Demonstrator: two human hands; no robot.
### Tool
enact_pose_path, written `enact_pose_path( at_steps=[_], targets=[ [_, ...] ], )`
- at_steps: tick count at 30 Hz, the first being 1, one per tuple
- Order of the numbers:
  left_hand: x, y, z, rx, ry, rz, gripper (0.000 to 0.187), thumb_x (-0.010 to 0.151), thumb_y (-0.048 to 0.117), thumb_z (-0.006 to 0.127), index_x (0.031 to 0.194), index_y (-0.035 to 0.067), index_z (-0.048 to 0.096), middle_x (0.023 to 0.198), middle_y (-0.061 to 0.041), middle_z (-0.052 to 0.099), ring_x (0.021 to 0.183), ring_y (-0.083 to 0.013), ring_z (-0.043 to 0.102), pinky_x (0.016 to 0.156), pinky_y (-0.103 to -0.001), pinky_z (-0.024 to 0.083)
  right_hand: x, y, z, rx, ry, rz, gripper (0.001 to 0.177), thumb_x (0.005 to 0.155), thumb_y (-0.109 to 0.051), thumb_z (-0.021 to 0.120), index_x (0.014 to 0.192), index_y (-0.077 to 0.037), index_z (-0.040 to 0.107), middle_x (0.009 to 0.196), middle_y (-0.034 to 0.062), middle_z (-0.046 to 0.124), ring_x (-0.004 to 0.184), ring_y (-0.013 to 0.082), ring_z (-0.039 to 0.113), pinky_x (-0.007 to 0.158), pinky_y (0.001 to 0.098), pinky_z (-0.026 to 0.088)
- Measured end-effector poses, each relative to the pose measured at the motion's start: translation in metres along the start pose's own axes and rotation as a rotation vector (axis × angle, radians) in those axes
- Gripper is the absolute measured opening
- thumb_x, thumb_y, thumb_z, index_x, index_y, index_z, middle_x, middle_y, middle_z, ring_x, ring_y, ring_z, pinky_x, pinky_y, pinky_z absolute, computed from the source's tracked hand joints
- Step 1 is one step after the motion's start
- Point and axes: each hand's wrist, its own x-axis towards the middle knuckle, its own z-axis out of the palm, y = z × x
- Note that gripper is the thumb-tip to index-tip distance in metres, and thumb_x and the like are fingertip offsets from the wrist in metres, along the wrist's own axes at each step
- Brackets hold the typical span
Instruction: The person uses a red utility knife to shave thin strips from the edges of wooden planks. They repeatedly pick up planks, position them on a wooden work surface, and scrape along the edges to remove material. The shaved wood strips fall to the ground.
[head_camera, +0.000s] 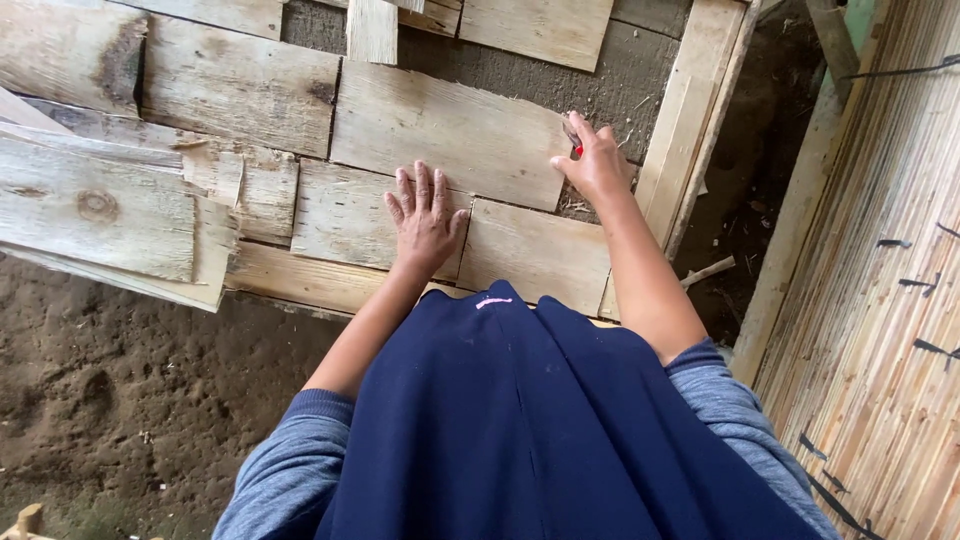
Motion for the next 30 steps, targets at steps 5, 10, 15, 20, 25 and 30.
enact_pose_path(
  at_steps=[5, 10, 15, 20, 25, 30],
  targets=[
    [0.000, 0.000, -0.001, -0.002, 0.017, -0.002, 0.083, 0.102, 0.056, 0.049, 0.167, 0.013, 0.019, 0.173, -0.018, -0.003, 0.155, -0.0483, -0.012, 0.121, -0.068, -0.002, -0.021, -0.001, -0.002, 0.093, 0.080, -0.035, 0.080, 0.090, -0.030, 0.079, 0.158, -0.026, 0.036, 0.125, 0.0181, 0.056, 0.118, 0.0435, 0.063, 0.096, 0.0599, 0.053],
    [-0.013, 0.007, 0.002, 0.010, 0.016, -0.033, 0.081, 0.103, 0.055, 0.046, 0.167, 0.012, 0.021, 0.173, -0.016, -0.008, 0.154, -0.0463, -0.017, 0.121, -0.066, -0.008, -0.022, 0.050, 0.056, 0.222, 0.288, -0.150, 0.057, 0.079, -0.006, 0.075, 0.132, -0.010, 0.054, 0.111, 0.0198, 0.055, 0.109, 0.0468, 0.064, 0.094, 0.0587, 0.053],
    [-0.039, 0.021, 0.023, 0.009, 0.081, 0.038, 0.082, 0.096, 0.047, 0.063, 0.162, 0.009, 0.033, 0.173, -0.018, -0.002, 0.154, -0.0514, -0.008, 0.121, -0.070, 0.002, -0.083, 0.052, 0.076, 0.372, 0.184, -0.081, 0.040, 0.089, -0.019, 0.072, 0.123, -0.012, 0.053, 0.095, 0.0174, 0.069, 0.092, 0.0378, 0.071, 0.083, 0.0519, 0.055],
    [-0.070, 0.042, 0.024, -0.023, 0.105, 0.091, 0.079, 0.095, 0.044, 0.065, 0.160, 0.011, 0.036, 0.173, -0.018, 0.002, 0.155, -0.0517, -0.005, 0.121, -0.070, 0.006, -0.110, 0.050, 0.097, 0.417, 0.075, -0.124, 0.050, 0.080, -0.015, 0.079, 0.124, -0.011, 0.054, 0.113, 0.0171, 0.063, 0.100, 0.0338, 0.069, 0.088, 0.0460, 0.057],
    [-0.095, 0.030, 0.039, -0.070, 0.204, 0.133, 0.079, 0.092, 0.037, 0.071, 0.160, 0.016, 0.037, 0.172, -0.017, 0.010, 0.154, -0.0531, 0.004, 0.120, -0.072, 0.011, -0.135, 0.016, 0.098, 0.325, -0.066, -0.086, 0.048, 0.092, -0.024, 0.070, 0.132, -0.013, 0.048, 0.127, 0.0205, 0.062, 0.115, 0.0383, 0.066, 0.100, 0.0491, 0.054],
    [-0.088, -0.006, 0.073, -0.302, 0.552, 0.302, 0.061, 0.089, 0.033, 0.076, 0.146, 0.017, 0.059, 0.138, -0.015, 0.064, 0.125, -0.0391, 0.062, 0.102, -0.049, 0.049, -0.147, -0.006, 0.105, 0.262, -0.085, -0.072, 0.054, 0.089, -0.034, 0.076, 0.134, -0.021, 0.049, 0.129, 0.0168, 0.068, 0.114, 0.0341, 0.069, 0.097, 0.0451, 0.056]
  ],
)
